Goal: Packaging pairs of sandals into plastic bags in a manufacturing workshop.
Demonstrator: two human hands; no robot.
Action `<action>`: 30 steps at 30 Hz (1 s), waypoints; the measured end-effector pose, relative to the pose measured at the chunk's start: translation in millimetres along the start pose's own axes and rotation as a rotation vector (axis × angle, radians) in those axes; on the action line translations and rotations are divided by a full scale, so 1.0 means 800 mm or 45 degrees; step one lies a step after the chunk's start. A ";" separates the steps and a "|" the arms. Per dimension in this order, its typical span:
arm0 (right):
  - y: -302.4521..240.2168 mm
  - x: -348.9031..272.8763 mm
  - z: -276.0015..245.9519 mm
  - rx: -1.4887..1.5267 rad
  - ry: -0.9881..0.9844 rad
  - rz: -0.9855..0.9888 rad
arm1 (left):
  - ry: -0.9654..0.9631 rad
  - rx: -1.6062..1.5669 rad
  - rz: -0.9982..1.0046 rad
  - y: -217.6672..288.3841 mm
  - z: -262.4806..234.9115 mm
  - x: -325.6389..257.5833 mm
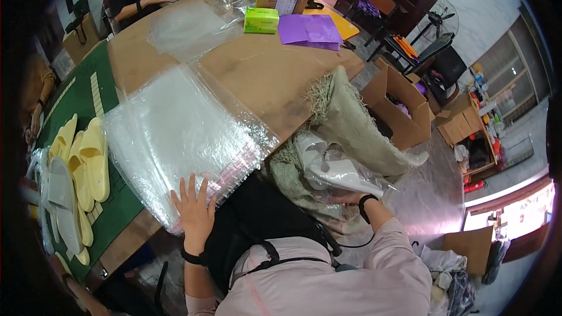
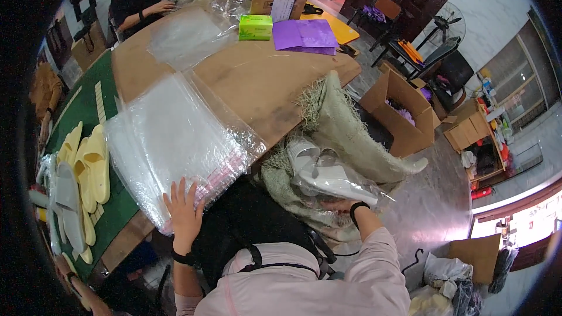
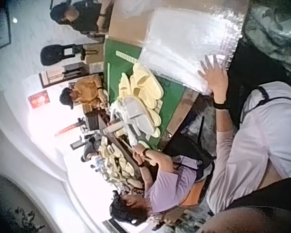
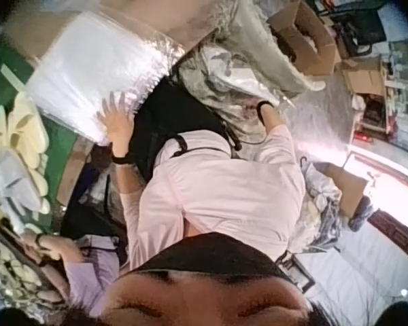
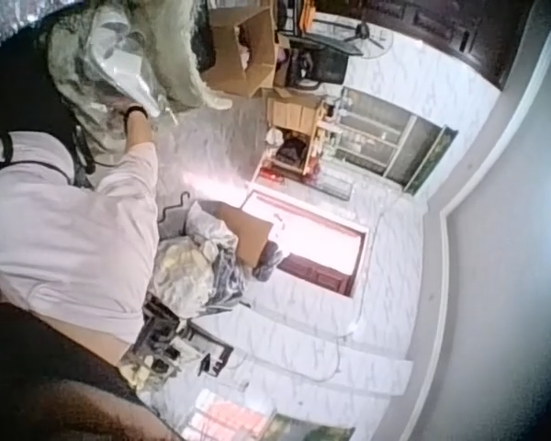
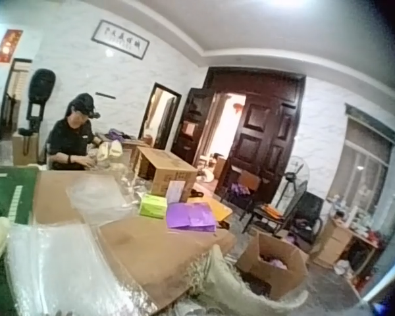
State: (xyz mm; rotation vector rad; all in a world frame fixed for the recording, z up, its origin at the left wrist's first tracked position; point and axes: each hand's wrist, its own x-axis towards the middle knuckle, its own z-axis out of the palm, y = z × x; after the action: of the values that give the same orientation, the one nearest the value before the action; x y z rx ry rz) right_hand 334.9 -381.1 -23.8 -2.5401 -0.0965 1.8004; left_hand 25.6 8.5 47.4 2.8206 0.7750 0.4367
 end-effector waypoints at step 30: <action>-0.167 -0.291 -0.021 -0.112 -0.335 -1.185 | 0.074 -0.054 -0.008 -0.001 0.010 -0.004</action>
State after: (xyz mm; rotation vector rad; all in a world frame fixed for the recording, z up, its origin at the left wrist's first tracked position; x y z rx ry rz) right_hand 268.9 -263.0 208.8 -1.7448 -1.1493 1.6681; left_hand 25.4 7.0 38.7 2.7767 0.7756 0.5305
